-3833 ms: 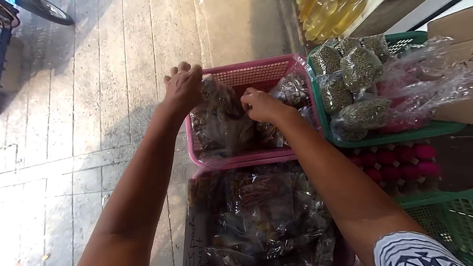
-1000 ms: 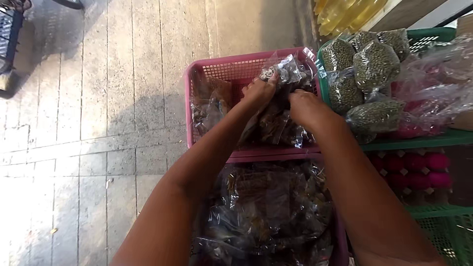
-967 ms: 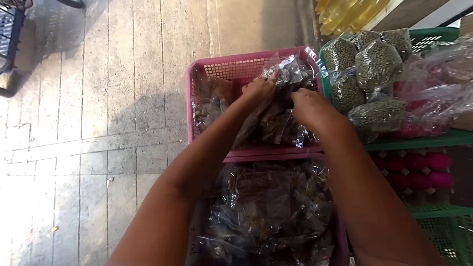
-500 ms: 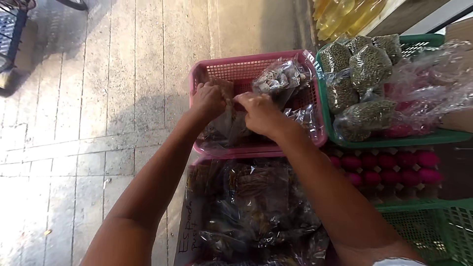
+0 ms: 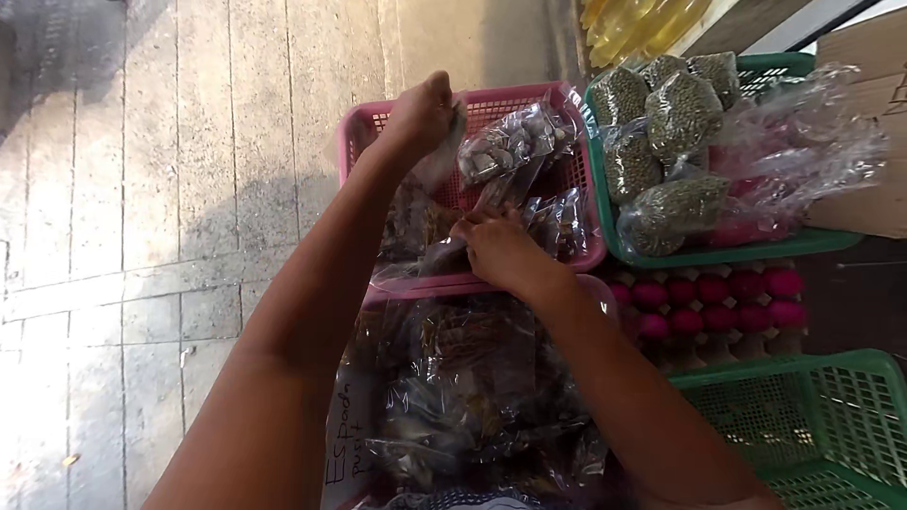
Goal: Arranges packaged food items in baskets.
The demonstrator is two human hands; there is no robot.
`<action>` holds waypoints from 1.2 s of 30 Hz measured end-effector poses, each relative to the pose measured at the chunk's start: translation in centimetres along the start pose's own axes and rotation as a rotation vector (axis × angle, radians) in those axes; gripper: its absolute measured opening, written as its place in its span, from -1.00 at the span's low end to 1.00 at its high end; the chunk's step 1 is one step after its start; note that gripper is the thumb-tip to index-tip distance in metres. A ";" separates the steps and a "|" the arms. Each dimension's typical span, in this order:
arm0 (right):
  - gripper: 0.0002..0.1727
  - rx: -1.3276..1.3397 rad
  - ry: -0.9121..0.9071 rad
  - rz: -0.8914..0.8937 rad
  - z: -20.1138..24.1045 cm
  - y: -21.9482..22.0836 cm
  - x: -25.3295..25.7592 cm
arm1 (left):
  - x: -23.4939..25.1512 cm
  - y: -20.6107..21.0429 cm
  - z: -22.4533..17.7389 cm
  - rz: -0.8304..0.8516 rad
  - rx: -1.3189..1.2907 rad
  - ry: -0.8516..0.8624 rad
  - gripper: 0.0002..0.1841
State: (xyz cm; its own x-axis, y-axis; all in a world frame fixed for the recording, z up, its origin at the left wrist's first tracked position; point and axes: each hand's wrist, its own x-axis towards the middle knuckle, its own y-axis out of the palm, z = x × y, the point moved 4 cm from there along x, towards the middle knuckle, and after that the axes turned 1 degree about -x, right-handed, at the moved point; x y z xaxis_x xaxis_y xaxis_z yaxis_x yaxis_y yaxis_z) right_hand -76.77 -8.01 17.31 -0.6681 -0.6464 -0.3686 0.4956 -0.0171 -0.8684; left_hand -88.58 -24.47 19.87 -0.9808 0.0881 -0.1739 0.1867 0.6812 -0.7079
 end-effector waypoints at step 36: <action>-0.83 0.303 -0.233 -0.324 -3.4 -5.2 2.4 | -24.9 0.0 4.9 -0.044 -1.455 -0.155 -0.49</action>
State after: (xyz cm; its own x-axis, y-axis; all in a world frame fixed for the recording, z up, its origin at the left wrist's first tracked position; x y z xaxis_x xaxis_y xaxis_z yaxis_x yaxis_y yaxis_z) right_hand -82.87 -6.84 19.83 -0.6899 -0.7237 0.0182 0.4448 -0.4436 -0.7781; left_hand -63.93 -30.24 20.82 -0.9507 0.0353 -0.3080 -0.1549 0.8066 0.5705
